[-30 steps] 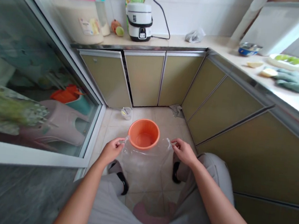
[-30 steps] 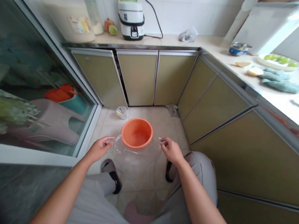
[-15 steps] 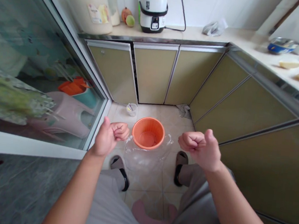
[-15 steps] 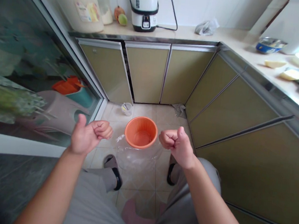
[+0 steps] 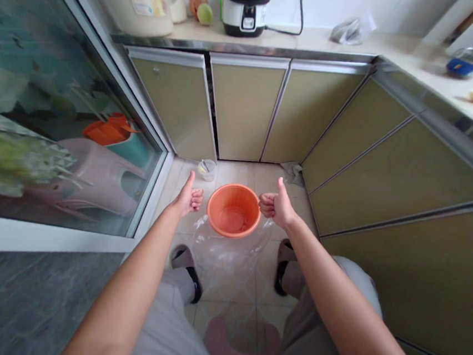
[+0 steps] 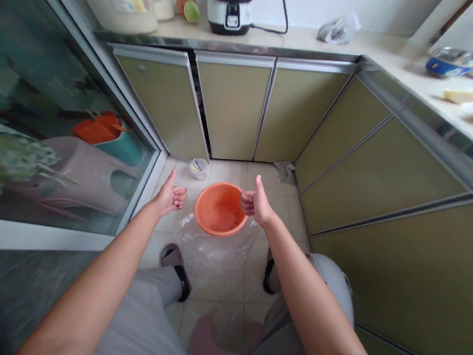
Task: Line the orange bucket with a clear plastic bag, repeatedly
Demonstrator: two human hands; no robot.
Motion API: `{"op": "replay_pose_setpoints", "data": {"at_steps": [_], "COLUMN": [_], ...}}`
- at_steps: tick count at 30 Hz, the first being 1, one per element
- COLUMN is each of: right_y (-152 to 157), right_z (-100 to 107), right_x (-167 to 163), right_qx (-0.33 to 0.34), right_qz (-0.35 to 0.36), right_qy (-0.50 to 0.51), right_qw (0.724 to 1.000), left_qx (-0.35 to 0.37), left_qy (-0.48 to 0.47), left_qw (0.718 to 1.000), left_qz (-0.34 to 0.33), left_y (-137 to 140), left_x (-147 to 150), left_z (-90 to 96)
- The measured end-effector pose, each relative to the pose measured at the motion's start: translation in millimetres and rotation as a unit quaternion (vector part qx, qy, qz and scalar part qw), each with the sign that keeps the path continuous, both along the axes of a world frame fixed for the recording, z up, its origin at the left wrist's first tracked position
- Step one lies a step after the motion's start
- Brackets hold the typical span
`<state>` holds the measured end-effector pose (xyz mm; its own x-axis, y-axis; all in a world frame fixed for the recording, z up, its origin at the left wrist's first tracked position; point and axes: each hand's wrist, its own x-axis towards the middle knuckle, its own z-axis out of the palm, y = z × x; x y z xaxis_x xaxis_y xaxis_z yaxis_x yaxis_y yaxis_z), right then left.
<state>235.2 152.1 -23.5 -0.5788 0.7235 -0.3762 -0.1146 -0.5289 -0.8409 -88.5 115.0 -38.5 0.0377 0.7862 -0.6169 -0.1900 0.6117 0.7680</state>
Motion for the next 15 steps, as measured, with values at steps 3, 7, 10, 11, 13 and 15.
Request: {"op": "replay_pose_setpoints", "data": {"at_steps": [3,7,10,11,13,15], "right_y": [12.1,29.5,23.7,18.4,6.5,-3.0], "right_z": [-17.6,-77.7,-128.4,-141.4,-159.5,-168.6], "right_x": [-0.6,8.3,20.6,24.1,28.5,29.3], "right_qx": [0.042,0.128,0.064,0.037,0.007,-0.013], "right_qz": [-0.070,-0.223,-0.224,-0.212,-0.186,-0.158], "right_qy": [-0.056,-0.344,-0.480,-0.485,-0.471,-0.461], "right_qw": [0.995,0.903,0.846,0.848,0.862,0.873], "left_qx": [0.031,0.083,0.027,0.007,-0.016,-0.022], "left_qy": [0.074,0.265,0.260,0.240,0.236,0.285], "left_qw": [0.995,0.958,0.965,0.971,0.969,0.949], "left_qz": [0.054,0.077,0.018,-0.014,-0.077,-0.135], "left_y": [4.4,-3.1,-23.0,-30.5,-44.2,-54.1], "left_x": [-1.1,-0.7,-3.6,-5.0,-7.7,-10.0], "left_z": [-19.5,-59.7,-95.3,-106.0,-124.0,-136.5]}}
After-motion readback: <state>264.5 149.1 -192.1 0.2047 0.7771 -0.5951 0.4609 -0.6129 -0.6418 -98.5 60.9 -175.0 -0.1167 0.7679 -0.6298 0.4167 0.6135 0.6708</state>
